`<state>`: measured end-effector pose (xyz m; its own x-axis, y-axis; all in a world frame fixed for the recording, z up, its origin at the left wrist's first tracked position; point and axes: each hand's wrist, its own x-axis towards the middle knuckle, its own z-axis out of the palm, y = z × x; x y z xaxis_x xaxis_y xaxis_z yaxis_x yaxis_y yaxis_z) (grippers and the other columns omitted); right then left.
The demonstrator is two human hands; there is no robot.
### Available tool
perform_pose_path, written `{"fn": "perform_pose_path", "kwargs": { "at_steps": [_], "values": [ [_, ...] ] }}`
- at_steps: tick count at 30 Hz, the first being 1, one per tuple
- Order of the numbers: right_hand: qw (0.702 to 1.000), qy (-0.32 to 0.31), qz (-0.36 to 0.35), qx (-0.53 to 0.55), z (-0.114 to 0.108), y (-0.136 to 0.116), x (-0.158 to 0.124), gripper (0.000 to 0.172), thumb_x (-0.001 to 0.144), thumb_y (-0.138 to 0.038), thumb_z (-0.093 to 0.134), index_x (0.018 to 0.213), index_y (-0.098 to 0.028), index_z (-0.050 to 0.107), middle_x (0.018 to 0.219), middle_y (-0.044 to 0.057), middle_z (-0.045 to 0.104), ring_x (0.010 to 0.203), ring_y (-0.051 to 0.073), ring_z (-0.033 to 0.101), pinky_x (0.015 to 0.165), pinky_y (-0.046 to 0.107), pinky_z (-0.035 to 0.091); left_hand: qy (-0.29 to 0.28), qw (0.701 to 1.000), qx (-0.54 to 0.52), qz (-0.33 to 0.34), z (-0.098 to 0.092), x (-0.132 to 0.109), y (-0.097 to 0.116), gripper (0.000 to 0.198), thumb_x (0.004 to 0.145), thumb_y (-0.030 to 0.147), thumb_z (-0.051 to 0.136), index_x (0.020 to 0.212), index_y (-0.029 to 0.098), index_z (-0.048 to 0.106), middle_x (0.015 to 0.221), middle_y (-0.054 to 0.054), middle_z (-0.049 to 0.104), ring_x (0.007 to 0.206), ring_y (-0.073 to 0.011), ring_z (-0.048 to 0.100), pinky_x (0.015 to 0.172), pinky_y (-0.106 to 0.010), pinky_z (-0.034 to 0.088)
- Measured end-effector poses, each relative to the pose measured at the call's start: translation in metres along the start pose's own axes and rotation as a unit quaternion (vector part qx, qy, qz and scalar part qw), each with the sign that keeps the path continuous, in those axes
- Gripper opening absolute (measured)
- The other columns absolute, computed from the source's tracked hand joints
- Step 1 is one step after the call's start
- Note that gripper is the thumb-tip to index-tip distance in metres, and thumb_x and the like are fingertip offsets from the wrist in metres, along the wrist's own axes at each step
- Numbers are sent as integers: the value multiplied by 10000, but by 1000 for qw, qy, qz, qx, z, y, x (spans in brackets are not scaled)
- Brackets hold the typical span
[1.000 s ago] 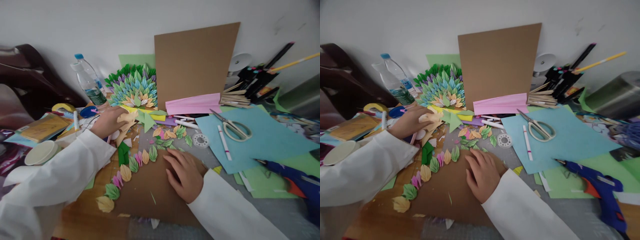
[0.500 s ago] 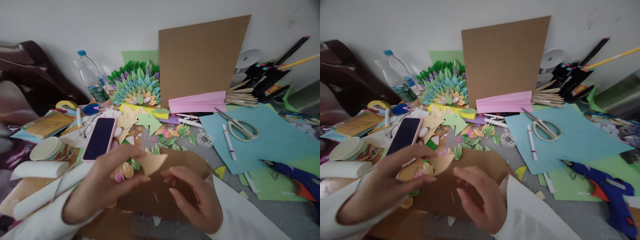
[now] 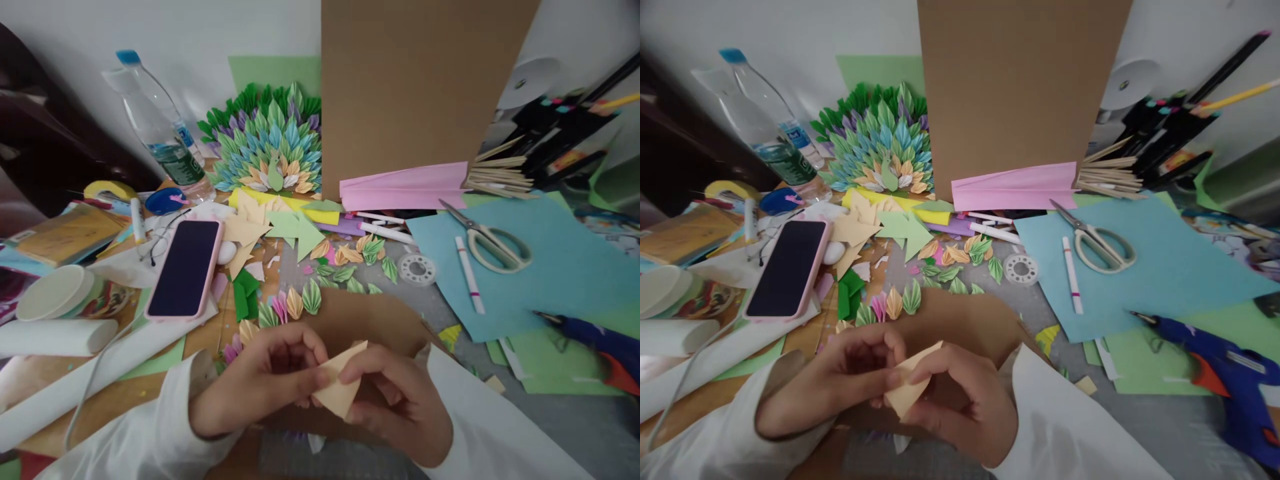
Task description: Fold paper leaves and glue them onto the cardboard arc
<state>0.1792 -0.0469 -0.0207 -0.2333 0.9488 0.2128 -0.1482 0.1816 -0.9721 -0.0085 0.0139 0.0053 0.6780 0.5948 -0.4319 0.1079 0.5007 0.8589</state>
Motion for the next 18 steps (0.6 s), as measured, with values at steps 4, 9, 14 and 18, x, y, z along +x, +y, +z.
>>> {"fn": "perform_pose_path", "kwargs": {
  "at_steps": [4, 9, 14, 18],
  "values": [
    [1000, -6, 0, 6, 0, -3, -1, 196, 869, -316, 655, 1055, -263, 626, 857, 42, 664, 733, 163, 627, 640, 250, 494, -44, 990, -128, -39, -1, -2, -8, 318, 763, 349, 769, 787, 120, 550, 605, 18, 596, 462, -27, 517, 457, -110, 412],
    [999, -17, -38, 13, -1, -3, 4, 96, 854, -260, 702, 944, -243, 676, 802, 43, 663, 710, 144, 631, 615, 227, 485, -72, 986, -140, -58, 0, -3, -12, 352, 738, 374, 786, 780, 125, 540, 606, 3, 631, 441, -35, 536, 441, -108, 424],
    [998, -23, -23, 60, 0, -4, 7, 50, 868, -242, 685, 904, -216, 708, 769, 38, 614, 689, 124, 599, 573, 208, 451, -118, 988, -69, -72, 0, -4, -13, 406, 781, 498, 703, 746, 122, 552, 547, 13, 574, 407, -37, 479, 411, -122, 385],
    [996, 1, 27, 88, 2, -3, 4, 58, 821, -176, 718, 809, -213, 675, 785, 20, 594, 691, 120, 566, 589, 214, 436, -74, 997, 19, 1, 1, -7, -14, 303, 840, 377, 648, 715, 114, 562, 561, 21, 498, 461, -48, 413, 426, -144, 324]
  ]
}}
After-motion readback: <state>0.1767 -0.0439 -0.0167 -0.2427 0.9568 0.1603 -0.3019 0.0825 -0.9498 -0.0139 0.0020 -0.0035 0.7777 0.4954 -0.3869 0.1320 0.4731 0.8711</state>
